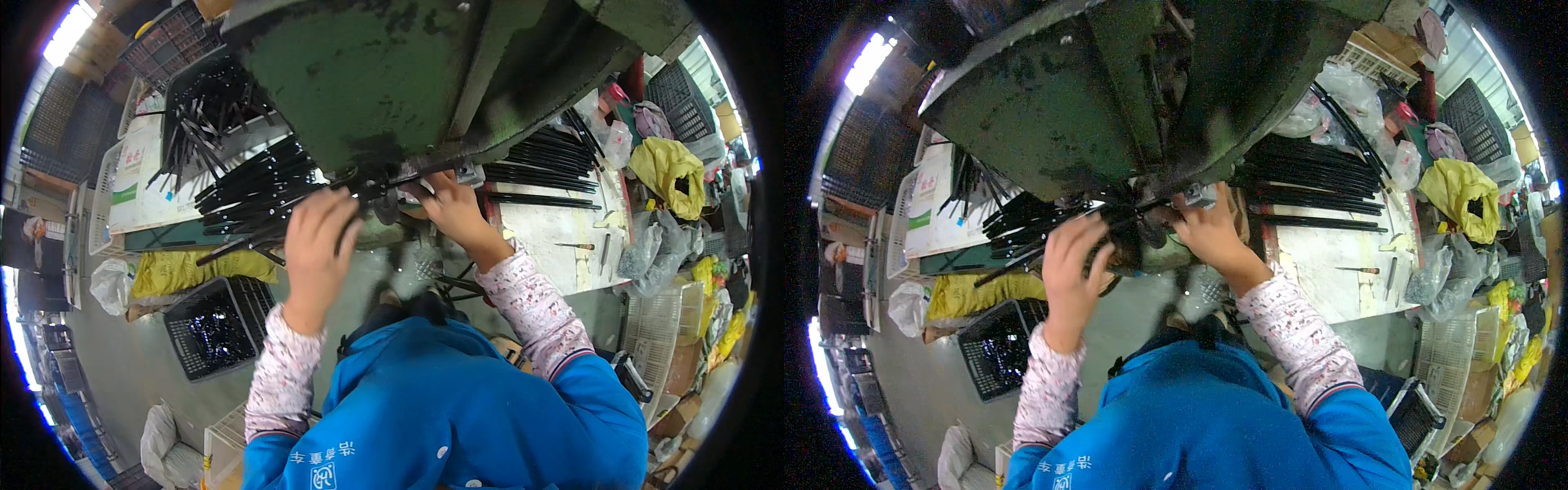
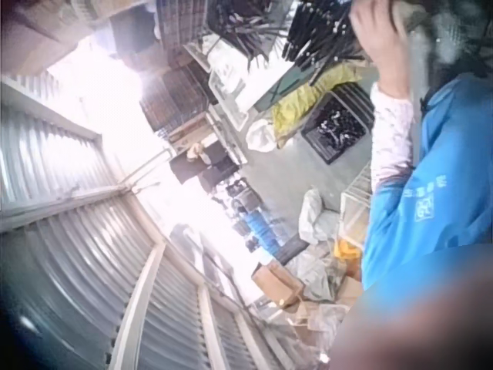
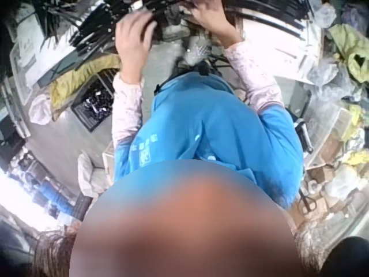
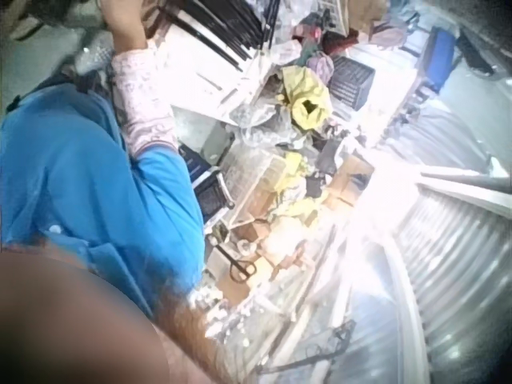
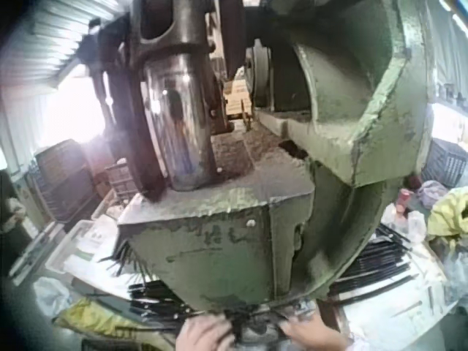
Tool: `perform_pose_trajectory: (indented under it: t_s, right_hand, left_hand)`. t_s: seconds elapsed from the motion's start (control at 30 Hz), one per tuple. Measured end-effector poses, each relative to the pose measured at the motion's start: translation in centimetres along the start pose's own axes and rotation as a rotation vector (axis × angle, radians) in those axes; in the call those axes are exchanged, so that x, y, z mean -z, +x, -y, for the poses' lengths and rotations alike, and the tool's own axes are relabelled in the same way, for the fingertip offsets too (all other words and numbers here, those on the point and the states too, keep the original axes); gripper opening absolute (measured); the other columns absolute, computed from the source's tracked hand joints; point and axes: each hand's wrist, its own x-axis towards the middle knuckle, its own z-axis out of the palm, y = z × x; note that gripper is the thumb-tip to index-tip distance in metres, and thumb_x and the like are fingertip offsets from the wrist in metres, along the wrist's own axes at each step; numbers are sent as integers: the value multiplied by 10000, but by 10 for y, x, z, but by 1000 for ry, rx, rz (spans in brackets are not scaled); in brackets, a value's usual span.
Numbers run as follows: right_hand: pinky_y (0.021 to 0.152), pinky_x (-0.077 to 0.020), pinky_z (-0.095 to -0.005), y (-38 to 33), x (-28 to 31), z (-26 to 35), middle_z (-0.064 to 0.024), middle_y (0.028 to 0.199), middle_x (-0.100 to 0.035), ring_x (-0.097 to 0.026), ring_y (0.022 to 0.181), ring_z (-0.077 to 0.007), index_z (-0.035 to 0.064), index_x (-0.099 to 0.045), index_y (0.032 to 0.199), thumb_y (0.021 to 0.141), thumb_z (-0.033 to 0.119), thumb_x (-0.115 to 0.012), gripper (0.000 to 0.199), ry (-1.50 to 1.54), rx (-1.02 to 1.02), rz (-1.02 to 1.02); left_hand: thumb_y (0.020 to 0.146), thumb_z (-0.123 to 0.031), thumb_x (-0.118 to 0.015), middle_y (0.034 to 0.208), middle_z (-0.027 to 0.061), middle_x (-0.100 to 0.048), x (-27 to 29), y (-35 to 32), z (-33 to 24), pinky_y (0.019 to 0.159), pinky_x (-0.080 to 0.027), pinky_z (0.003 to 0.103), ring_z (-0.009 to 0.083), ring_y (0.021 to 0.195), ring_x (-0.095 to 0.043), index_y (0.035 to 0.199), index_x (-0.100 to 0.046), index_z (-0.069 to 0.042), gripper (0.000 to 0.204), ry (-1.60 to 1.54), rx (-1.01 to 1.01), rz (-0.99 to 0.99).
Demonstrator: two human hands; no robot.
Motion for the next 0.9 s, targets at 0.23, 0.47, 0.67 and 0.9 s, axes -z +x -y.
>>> perform_pose_trajectory:
  t_s: [0.23, 0.47, 0.67, 0.9]
  right_hand:
    - [771, -514, -362, 22, 9, -5, -101, 1046, -641, -614, 947, -290, 36, -685, 1042, 777, 202, -733, 317, 275, -71, 1]
    - [875, -473, -394, 7, -12, -13, -168, 1096, -626, -583, 1026, -367, 10, -610, 1110, 808, 57, -680, 314, 822, -482, -10]
    - [897, -444, -451, 5, -53, 2, -189, 1116, -620, -558, 1045, -402, 17, -605, 1112, 727, 2, -656, 389, 567, -606, -67]
    - [955, -416, -440, -35, -127, -5, -156, 1197, -590, -548, 1087, -364, 44, -552, 1205, 883, 219, -559, 366, 326, -859, 414]
  left_hand:
    - [784, 16, -671, 921, 123, -667, -7, -3, 30, 782, -511, 374, 311, 882, -636, 933, -673, -23, 155, -163, 174, 135]
    - [793, -123, -691, 942, 141, -649, 6, 44, 73, 823, -467, 381, 325, 922, -566, 939, -670, 9, 197, -118, 117, 547]
    - [938, -427, -562, 794, 112, -671, 15, 26, 125, 639, -537, 311, 168, 690, -642, 1018, -642, 10, 451, -584, 872, 1305]
    - [901, -342, -645, 860, 76, -608, 38, -27, 58, 637, -553, 340, 183, 699, -625, 1206, -502, -23, 464, -1235, 1168, 1028]
